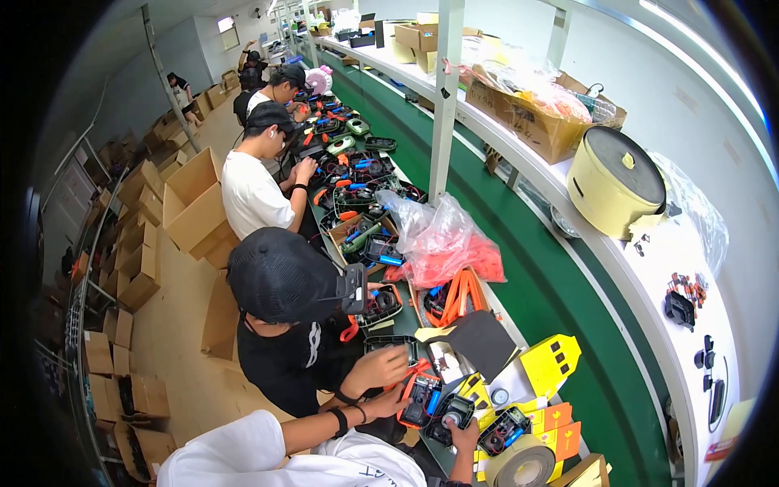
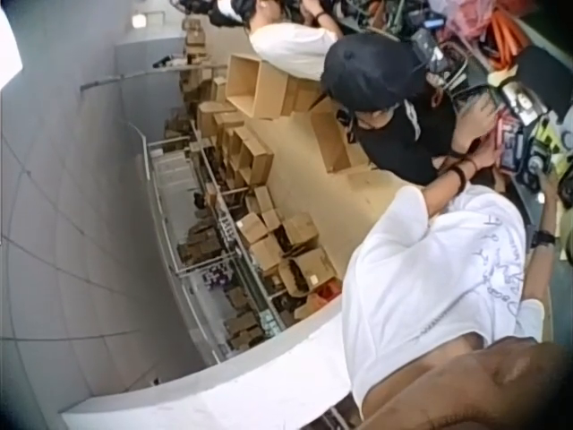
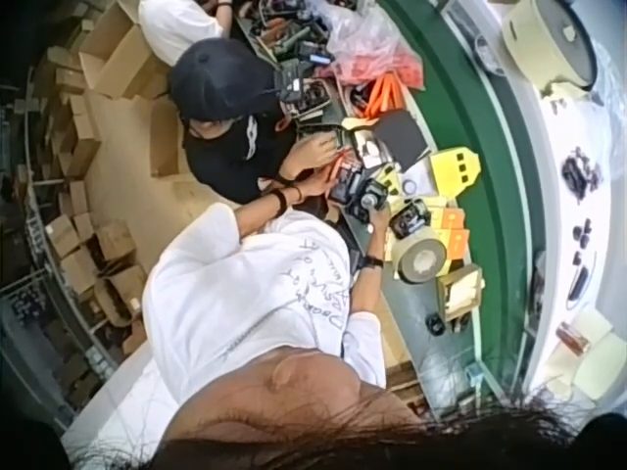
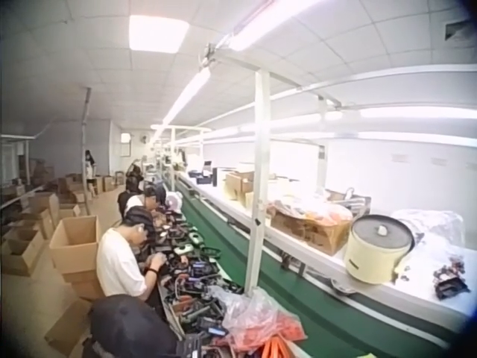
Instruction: Assembling and testing electronic components on a production line, including using a multimeter to check circuit boards.
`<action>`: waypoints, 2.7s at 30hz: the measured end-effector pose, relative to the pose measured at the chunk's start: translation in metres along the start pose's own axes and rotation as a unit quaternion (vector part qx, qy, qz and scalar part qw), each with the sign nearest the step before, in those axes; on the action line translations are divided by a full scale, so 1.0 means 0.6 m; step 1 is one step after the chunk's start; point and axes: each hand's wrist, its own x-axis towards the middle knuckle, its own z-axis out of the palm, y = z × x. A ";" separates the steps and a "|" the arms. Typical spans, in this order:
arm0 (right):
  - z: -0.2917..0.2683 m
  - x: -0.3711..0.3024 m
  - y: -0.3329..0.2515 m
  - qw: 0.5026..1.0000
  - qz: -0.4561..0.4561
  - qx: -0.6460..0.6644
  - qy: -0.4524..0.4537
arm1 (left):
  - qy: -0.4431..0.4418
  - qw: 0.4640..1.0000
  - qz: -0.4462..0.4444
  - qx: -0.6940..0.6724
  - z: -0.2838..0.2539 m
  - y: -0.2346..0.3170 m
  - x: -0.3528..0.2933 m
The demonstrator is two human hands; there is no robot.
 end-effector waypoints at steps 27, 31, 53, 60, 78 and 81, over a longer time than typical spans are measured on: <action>-0.014 -0.015 -0.047 1.000 0.013 -0.011 -0.014 | -0.134 0.981 -0.140 -0.004 -0.022 0.010 0.014; -0.014 -0.014 -0.047 1.000 0.017 -0.004 -0.016 | -0.136 0.981 -0.139 0.005 -0.025 0.014 0.023; -0.015 -0.013 -0.047 0.999 0.008 0.039 -0.026 | -0.150 0.975 -0.160 0.032 -0.029 0.022 0.027; -0.021 -0.017 -0.055 0.999 0.025 0.028 -0.033 | -0.145 0.977 -0.157 0.022 -0.030 0.027 0.025; -0.019 -0.015 -0.048 0.999 0.020 0.025 -0.024 | -0.142 0.978 -0.151 0.018 -0.035 0.036 0.023; -0.017 -0.009 -0.039 0.999 0.015 0.019 -0.025 | -0.140 0.979 -0.147 0.030 -0.031 0.030 0.026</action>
